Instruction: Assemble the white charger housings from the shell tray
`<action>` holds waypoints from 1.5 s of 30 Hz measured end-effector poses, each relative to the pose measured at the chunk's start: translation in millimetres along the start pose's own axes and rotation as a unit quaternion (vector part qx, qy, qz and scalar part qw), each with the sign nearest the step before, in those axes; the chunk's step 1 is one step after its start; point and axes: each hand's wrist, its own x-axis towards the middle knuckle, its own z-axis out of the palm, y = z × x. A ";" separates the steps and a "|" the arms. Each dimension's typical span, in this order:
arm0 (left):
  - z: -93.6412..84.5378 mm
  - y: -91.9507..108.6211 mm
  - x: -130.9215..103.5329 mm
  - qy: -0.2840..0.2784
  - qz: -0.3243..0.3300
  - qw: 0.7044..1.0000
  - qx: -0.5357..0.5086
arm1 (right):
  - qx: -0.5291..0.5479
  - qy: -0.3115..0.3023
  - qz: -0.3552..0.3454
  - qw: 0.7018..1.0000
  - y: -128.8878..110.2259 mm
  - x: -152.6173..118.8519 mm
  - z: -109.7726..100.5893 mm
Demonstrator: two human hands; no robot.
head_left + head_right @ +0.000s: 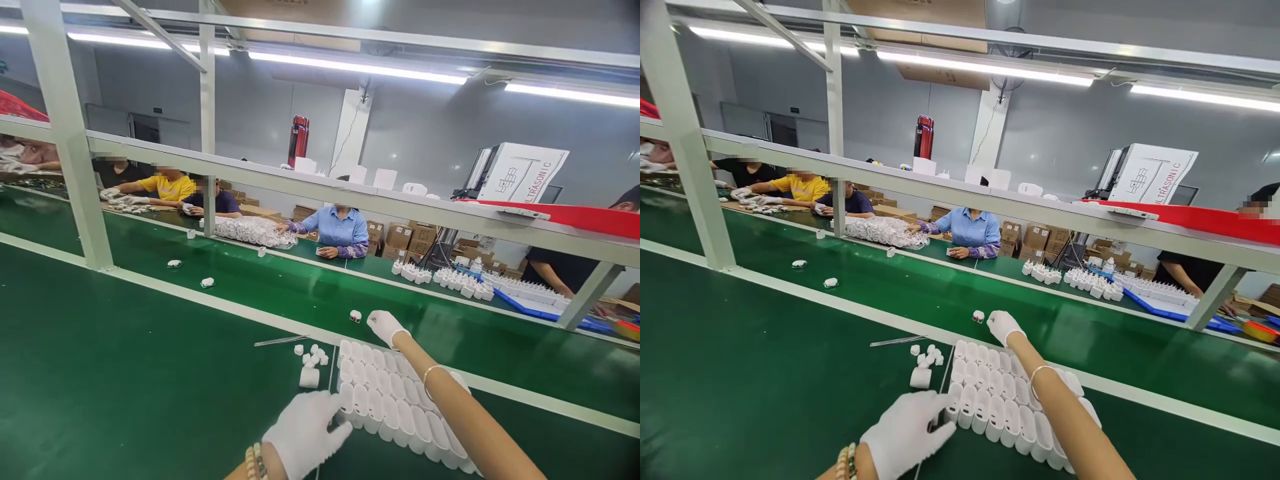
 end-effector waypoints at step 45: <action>-0.9 4.2 -19.0 0.171 0.128 0.971 -0.106 | 0.081 -0.073 -0.242 0.964 -55.4 -193.1 -47.7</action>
